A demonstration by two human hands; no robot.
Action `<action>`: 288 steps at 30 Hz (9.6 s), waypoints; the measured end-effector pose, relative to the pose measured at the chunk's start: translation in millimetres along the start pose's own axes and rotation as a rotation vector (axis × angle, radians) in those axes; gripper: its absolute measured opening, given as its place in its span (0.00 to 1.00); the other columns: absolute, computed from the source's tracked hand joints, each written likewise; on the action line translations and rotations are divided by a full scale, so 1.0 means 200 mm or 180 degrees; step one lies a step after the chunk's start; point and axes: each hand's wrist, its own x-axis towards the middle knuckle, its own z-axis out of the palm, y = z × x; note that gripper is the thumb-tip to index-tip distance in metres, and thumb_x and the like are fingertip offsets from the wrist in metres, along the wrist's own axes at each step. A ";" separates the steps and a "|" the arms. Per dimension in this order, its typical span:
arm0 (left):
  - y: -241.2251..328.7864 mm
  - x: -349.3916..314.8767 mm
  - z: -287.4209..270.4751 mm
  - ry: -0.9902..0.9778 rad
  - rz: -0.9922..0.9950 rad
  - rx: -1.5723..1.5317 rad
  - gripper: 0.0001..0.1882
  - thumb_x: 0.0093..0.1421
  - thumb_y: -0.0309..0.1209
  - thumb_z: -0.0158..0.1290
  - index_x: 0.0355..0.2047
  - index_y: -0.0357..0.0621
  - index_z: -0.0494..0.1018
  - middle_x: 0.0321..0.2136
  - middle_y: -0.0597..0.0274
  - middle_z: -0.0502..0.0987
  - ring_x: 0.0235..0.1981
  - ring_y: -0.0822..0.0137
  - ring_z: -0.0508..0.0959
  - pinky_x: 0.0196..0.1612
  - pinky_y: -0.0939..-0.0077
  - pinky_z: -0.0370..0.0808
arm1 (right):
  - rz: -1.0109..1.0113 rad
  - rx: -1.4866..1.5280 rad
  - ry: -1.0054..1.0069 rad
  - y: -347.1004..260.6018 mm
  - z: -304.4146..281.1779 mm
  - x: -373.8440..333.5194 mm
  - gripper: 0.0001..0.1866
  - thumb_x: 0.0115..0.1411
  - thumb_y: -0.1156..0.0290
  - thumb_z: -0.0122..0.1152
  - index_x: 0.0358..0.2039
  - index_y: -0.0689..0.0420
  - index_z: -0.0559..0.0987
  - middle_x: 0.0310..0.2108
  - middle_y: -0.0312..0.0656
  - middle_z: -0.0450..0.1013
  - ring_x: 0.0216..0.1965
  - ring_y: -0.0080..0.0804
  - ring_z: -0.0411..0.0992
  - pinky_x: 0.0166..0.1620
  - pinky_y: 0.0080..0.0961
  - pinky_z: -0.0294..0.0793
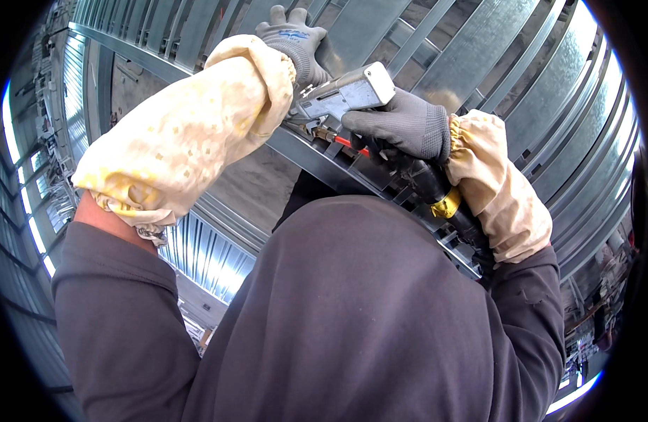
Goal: The person uses a handheld welding tool to join metal bars on a large metal frame structure. They move along the frame, applying welds at multiple intersection points while wearing protective gloves and sleeves.
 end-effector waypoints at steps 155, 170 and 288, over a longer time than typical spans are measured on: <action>-0.03 -0.05 0.02 0.0057 -0.0077 -0.0319 0.53 0.34 0.64 0.70 0.61 0.61 0.70 0.68 0.58 0.56 0.71 0.47 0.48 0.66 0.45 0.57 | 0.0595 0.0070 0.0358 0.19 0.07 -0.31 0.20 0.65 0.56 0.59 0.48 0.60 0.77 0.26 0.35 0.74 0.20 0.18 0.71 0.22 0.18 0.71; -0.26 -0.86 1.00 0.2973 -0.0766 -0.3695 0.24 0.57 0.31 0.64 0.53 0.39 0.72 0.53 0.53 0.73 0.55 0.59 0.73 0.58 0.67 0.69 | -0.0101 0.0325 0.0942 -0.04 0.28 -0.56 0.22 0.66 0.63 0.59 0.54 0.65 0.72 0.29 0.40 0.77 0.19 0.20 0.71 0.20 0.18 0.72; 0.17 -0.08 0.46 0.1586 0.1516 -0.0921 0.52 0.51 0.65 0.55 0.71 0.55 0.54 0.71 0.32 0.35 0.73 0.35 0.33 0.70 0.38 0.31 | 0.0617 0.0445 0.0249 0.16 -0.05 -0.38 0.25 0.65 0.57 0.61 0.52 0.66 0.75 0.26 0.39 0.77 0.19 0.21 0.74 0.20 0.15 0.70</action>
